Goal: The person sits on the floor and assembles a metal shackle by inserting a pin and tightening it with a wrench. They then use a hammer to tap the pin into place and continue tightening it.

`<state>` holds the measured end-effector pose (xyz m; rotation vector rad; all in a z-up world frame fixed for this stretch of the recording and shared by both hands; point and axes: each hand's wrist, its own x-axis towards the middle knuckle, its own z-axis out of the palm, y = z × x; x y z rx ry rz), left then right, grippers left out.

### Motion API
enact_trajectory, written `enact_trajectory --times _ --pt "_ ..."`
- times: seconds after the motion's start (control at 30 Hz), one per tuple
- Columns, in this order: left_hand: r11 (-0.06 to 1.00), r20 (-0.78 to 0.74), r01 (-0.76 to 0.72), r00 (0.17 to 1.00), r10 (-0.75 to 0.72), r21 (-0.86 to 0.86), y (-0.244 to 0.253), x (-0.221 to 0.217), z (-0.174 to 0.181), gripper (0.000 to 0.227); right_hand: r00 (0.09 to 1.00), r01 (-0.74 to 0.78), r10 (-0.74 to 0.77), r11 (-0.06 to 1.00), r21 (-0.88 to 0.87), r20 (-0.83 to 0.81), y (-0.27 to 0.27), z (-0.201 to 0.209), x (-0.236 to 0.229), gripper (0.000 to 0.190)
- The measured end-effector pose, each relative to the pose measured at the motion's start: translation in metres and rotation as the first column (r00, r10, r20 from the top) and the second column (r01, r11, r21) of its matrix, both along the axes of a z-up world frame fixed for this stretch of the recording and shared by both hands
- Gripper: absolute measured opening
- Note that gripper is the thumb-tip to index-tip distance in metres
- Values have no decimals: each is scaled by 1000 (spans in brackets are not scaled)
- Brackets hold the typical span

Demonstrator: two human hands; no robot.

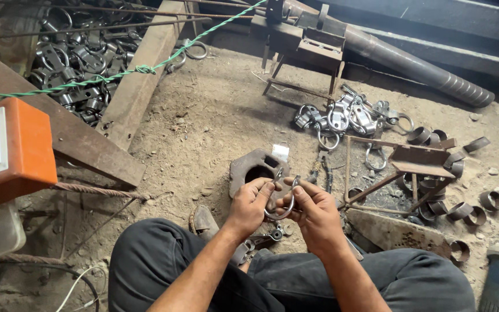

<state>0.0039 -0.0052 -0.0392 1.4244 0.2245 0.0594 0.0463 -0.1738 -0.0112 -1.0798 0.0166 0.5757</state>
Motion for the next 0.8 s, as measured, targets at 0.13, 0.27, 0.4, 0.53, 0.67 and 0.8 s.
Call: enact_trajectory --times 0.13,0.27,0.4,0.53,0.67,0.8 --pt "997 -23 -44 999 45 64 2 0 7 24 997 -24 30 996 -83 73 1 1 0 37" --pt "967 55 -95 995 85 237 3 -2 20 25 992 -14 30 991 -134 119 2 2 2 37" --pt "966 -15 -74 997 80 249 3 -2 25 27 990 -14 42 979 -203 134 3 4 2 36" --pt "972 -10 -77 997 81 221 2 -2 26 26 991 -10 37 978 -207 126 3 4 3 36" --pt "981 -20 -76 997 81 179 2 -2 23 26 993 -11 33 981 -192 112 3 1 4 35" --pt "979 41 -114 993 109 170 2 0 13 25 988 -23 55 975 -221 141 2 -5 8 33"
